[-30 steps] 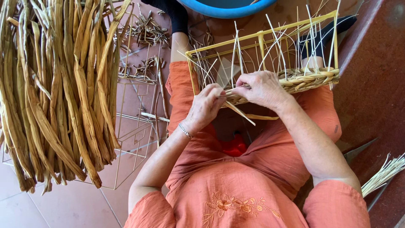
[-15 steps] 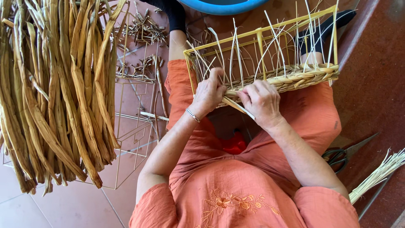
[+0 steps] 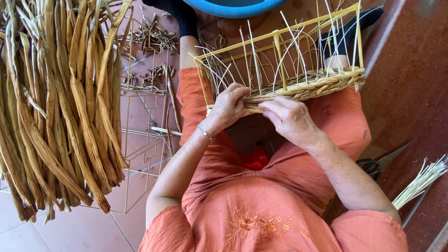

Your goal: The person weaves a rectangular basket by interlacing dried plant strips through a wire frame. They repeatedly thread strips through the frame, pull them tight, and trim excess material with scissors.

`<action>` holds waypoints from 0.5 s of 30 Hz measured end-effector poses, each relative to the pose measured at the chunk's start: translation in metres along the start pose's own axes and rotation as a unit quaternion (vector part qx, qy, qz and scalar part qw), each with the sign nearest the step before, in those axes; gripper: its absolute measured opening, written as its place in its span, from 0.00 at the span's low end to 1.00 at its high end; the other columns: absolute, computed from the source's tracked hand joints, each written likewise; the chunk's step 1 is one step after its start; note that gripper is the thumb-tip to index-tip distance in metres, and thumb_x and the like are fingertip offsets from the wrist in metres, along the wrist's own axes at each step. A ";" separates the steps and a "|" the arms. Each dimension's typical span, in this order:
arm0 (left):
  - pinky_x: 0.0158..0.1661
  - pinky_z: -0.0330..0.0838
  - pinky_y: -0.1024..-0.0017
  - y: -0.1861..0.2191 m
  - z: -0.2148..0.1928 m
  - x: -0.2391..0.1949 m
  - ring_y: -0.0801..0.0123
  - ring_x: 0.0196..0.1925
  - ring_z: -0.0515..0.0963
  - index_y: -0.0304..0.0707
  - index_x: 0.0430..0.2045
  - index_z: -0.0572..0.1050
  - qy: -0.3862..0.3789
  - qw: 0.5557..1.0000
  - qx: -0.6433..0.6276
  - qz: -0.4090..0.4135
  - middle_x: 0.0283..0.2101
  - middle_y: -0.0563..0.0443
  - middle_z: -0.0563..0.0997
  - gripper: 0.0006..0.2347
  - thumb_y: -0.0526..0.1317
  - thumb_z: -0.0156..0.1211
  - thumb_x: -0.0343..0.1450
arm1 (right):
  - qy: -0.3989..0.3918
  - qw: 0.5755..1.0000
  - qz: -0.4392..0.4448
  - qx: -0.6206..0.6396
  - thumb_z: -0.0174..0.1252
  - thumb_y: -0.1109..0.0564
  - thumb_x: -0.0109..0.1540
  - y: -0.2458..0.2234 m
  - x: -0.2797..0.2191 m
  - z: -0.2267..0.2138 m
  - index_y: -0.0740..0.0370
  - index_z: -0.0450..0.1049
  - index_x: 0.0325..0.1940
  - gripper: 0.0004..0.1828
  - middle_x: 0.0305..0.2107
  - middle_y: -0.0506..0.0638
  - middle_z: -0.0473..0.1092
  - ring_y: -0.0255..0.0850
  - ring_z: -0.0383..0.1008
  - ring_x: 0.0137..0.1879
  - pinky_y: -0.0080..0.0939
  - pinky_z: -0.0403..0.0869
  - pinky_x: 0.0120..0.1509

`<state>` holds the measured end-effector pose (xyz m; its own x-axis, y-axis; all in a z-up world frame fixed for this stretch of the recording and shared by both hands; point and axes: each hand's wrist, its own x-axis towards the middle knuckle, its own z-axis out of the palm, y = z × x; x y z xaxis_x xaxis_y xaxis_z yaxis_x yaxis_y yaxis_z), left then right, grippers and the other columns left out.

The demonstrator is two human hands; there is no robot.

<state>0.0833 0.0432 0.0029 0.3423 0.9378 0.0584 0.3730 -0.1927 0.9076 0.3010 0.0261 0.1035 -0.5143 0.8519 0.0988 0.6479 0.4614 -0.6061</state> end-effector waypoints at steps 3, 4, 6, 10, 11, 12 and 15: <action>0.52 0.77 0.60 0.009 -0.015 -0.005 0.48 0.52 0.81 0.30 0.52 0.74 -0.044 0.997 -0.038 0.057 0.51 0.39 0.79 0.17 0.29 0.55 0.67 | 0.045 0.983 -0.090 -0.151 0.66 0.66 0.60 0.004 0.018 -0.003 0.62 0.80 0.45 0.10 0.32 0.51 0.73 0.44 0.74 0.41 0.43 0.75 0.46; 0.49 0.76 0.59 0.012 -0.018 -0.006 0.46 0.50 0.80 0.28 0.52 0.73 -0.051 0.996 -0.038 0.068 0.50 0.37 0.78 0.19 0.30 0.57 0.66 | 0.055 0.972 -0.120 -0.196 0.66 0.67 0.61 0.003 0.024 -0.002 0.62 0.81 0.45 0.09 0.32 0.50 0.73 0.43 0.73 0.41 0.42 0.75 0.45; 0.46 0.76 0.59 0.018 -0.021 -0.005 0.45 0.46 0.80 0.27 0.45 0.73 -0.072 0.996 -0.027 0.048 0.45 0.38 0.77 0.16 0.33 0.62 0.64 | 0.060 0.947 -0.190 -0.252 0.65 0.63 0.58 0.002 0.033 0.000 0.63 0.82 0.43 0.09 0.36 0.49 0.76 0.43 0.73 0.40 0.41 0.73 0.43; 0.40 0.74 0.57 0.026 -0.008 0.002 0.47 0.38 0.79 0.30 0.28 0.72 -0.097 0.994 0.046 -0.037 0.34 0.41 0.76 0.14 0.42 0.71 0.65 | -0.092 0.953 -0.054 -0.282 0.62 0.60 0.66 0.011 0.052 -0.004 0.55 0.82 0.38 0.05 0.29 0.47 0.78 0.39 0.75 0.36 0.42 0.72 0.41; 0.39 0.73 0.56 0.026 -0.002 0.001 0.46 0.38 0.79 0.31 0.27 0.72 -0.095 0.992 0.071 -0.051 0.33 0.40 0.76 0.16 0.45 0.72 0.65 | -0.132 0.968 0.015 -0.211 0.63 0.57 0.65 0.016 0.055 -0.009 0.54 0.83 0.38 0.04 0.28 0.48 0.78 0.40 0.76 0.35 0.44 0.73 0.43; 0.41 0.73 0.57 0.026 0.002 0.001 0.47 0.39 0.79 0.32 0.30 0.73 -0.056 0.995 0.072 -0.034 0.34 0.41 0.76 0.12 0.43 0.68 0.68 | -0.169 0.972 0.085 -0.138 0.64 0.54 0.64 0.022 0.060 -0.014 0.52 0.83 0.39 0.04 0.28 0.48 0.79 0.41 0.78 0.34 0.45 0.73 0.44; 0.45 0.74 0.58 0.026 0.010 -0.001 0.49 0.43 0.81 0.34 0.39 0.75 0.046 0.997 0.063 0.007 0.38 0.43 0.78 0.05 0.37 0.59 0.75 | -0.255 0.938 0.229 -0.046 0.64 0.48 0.62 0.040 0.076 -0.022 0.47 0.83 0.39 0.06 0.26 0.46 0.81 0.39 0.81 0.35 0.46 0.75 0.48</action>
<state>0.1018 0.0342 0.0223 0.2692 0.9563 0.1144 0.4760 -0.2354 0.8473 0.3002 0.1148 0.1035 -0.3568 0.7476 -0.5602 0.9003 0.1152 -0.4196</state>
